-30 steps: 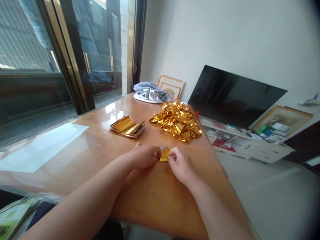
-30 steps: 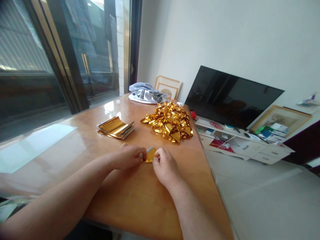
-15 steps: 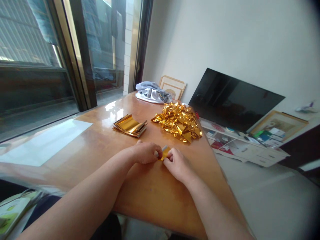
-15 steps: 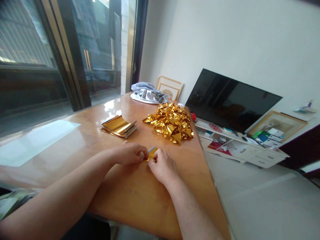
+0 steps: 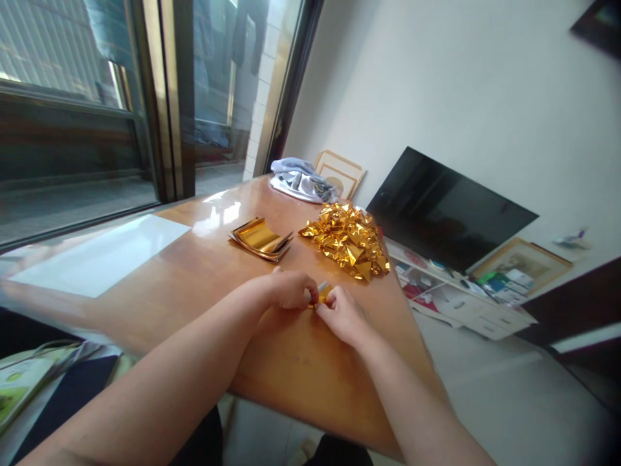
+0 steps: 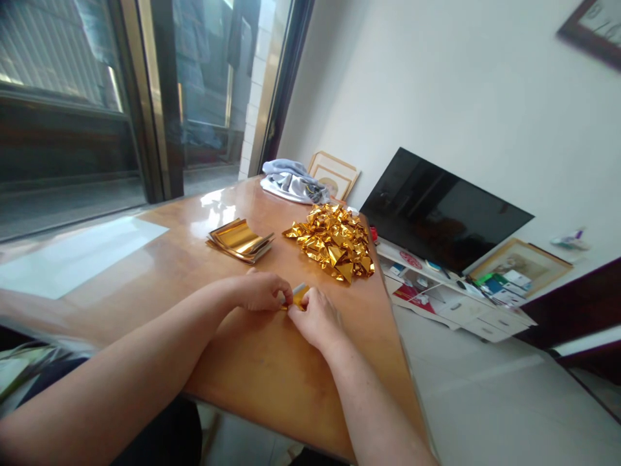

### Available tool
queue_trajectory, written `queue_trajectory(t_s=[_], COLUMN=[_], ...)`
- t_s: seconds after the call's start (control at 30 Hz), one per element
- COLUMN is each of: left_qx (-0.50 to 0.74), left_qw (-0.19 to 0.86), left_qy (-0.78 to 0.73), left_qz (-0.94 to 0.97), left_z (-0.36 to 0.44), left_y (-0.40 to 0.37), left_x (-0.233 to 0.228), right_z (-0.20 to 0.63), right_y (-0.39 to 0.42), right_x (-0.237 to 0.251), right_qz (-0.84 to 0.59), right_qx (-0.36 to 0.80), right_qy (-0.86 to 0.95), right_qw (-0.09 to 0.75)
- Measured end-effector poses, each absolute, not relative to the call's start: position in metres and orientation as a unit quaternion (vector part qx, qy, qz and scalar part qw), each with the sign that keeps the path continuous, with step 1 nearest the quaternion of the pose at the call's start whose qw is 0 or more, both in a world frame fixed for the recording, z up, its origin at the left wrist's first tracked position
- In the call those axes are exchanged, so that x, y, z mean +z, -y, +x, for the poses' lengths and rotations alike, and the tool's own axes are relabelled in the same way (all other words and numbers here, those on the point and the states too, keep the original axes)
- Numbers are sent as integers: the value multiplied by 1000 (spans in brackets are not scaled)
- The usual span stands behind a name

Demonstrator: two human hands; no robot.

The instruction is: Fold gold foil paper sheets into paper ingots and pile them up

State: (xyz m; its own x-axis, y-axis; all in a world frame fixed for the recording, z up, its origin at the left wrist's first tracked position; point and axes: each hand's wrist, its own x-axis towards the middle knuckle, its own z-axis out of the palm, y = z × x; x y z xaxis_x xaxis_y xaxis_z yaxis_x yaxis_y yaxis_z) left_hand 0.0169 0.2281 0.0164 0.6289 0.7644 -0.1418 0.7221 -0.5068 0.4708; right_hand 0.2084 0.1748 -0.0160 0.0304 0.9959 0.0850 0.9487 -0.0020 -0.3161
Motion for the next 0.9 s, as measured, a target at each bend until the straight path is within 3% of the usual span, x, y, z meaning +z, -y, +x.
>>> queue_trajectory(t_s=[0.9], left_qx=[55], left_qw=[310], left_qy=[-409], left_qz=[857], left_z=[19], left_y=[-240], left_x=[8], right_z=[197], right_y=[-179], right_x=[-11], right_qz=[-722], right_qx=[76], right_qy=[677], right_qw=[116])
